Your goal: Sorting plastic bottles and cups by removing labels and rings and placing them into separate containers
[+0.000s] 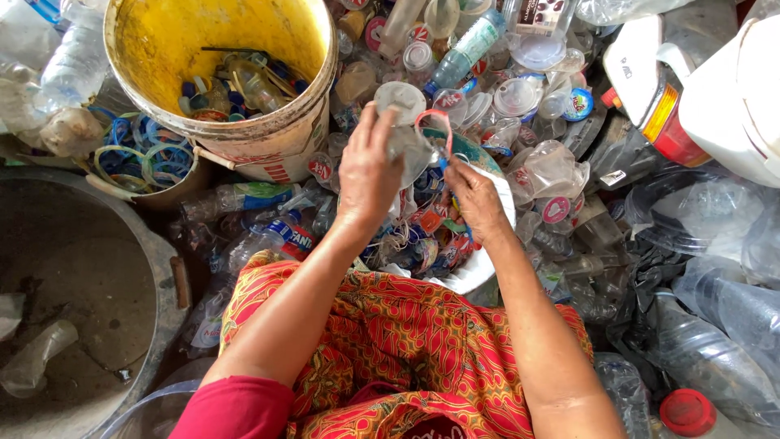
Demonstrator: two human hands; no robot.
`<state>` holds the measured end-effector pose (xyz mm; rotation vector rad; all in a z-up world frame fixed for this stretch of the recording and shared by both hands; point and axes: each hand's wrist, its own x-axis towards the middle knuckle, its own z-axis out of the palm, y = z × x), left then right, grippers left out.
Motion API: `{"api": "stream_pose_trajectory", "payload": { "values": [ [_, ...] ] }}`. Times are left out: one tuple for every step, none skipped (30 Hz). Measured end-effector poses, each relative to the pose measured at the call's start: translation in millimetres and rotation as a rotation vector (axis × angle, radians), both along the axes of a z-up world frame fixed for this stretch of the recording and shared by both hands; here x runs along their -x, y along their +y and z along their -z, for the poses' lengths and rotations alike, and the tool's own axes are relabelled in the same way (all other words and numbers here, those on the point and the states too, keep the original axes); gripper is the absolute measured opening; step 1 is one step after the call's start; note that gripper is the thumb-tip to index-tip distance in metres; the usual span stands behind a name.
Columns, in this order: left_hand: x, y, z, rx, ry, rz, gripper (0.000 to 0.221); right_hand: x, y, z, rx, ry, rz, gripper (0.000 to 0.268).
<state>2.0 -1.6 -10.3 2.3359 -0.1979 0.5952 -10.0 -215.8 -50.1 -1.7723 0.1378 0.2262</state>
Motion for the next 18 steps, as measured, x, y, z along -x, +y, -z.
{"api": "stream_pose_trajectory", "payload": {
  "values": [
    [-1, -4, 9, 0.001, 0.001, -0.002, 0.076, 3, 5, -10, 0.001, 0.001, -0.002, 0.045],
    [-3, -8, 18, -0.111, -0.033, 0.044, 0.061, 6, 11, -21, 0.094, -0.059, 0.011, 0.042],
    [-4, -12, 26, -0.223, -0.067, 0.090, 0.047, 9, 16, -31, 0.187, -0.119, 0.024, 0.039],
    [-4, -12, 31, -0.224, -0.068, 0.088, 0.047, 9, 16, -32, 0.186, -0.120, 0.023, 0.039],
    [-3, -12, 35, -0.281, -0.154, 0.089, 0.040, 10, 16, -33, 0.206, -0.135, 0.021, 0.038],
    [-3, -12, 40, -0.336, -0.239, 0.090, 0.033, 11, 15, -34, 0.228, -0.148, 0.020, 0.037],
    [1, -12, 34, -0.336, -0.239, 0.090, 0.033, 11, 16, -34, 0.228, -0.148, 0.020, 0.037],
    [4, -12, 28, -0.367, -0.052, 0.103, 0.036, 11, 16, -34, 0.210, -0.122, 0.026, 0.037],
    [7, -12, 22, -0.396, 0.134, 0.117, 0.050, 10, 17, -34, 0.193, -0.096, 0.032, 0.037],
    [8, -13, 20, -0.396, 0.134, 0.117, 0.050, 11, 17, -33, 0.192, -0.096, 0.032, 0.037],
    [9, -14, 18, -0.423, 0.233, 0.129, 0.065, 11, 18, -33, 0.177, -0.073, 0.035, 0.035],
    [10, -15, 17, -0.449, 0.333, 0.140, 0.082, 12, 18, -32, 0.162, -0.050, 0.038, 0.033],
    [9, -14, 24, -0.450, 0.333, 0.140, 0.082, 13, 20, -35, 0.161, -0.050, 0.038, 0.033],
    [7, -13, 30, -0.449, 0.258, 0.135, 0.070, 14, 22, -38, 0.110, -0.032, 0.033, 0.033],
    [5, -12, 37, -0.448, 0.184, 0.130, 0.058, 15, 24, -42, 0.059, -0.014, 0.028, 0.032],
    [2, -10, 50, -0.448, 0.184, 0.132, 0.058, 16, 24, -41, 0.059, -0.013, 0.029, 0.032],
    [-2, -8, 62, -0.387, 0.103, 0.148, 0.040, 16, 24, -41, 0.045, -0.014, 0.032, 0.032],
    [-7, -7, 74, -0.326, 0.022, 0.162, 0.022, 16, 24, -41, 0.031, -0.015, 0.034, 0.032]
  ]
}}
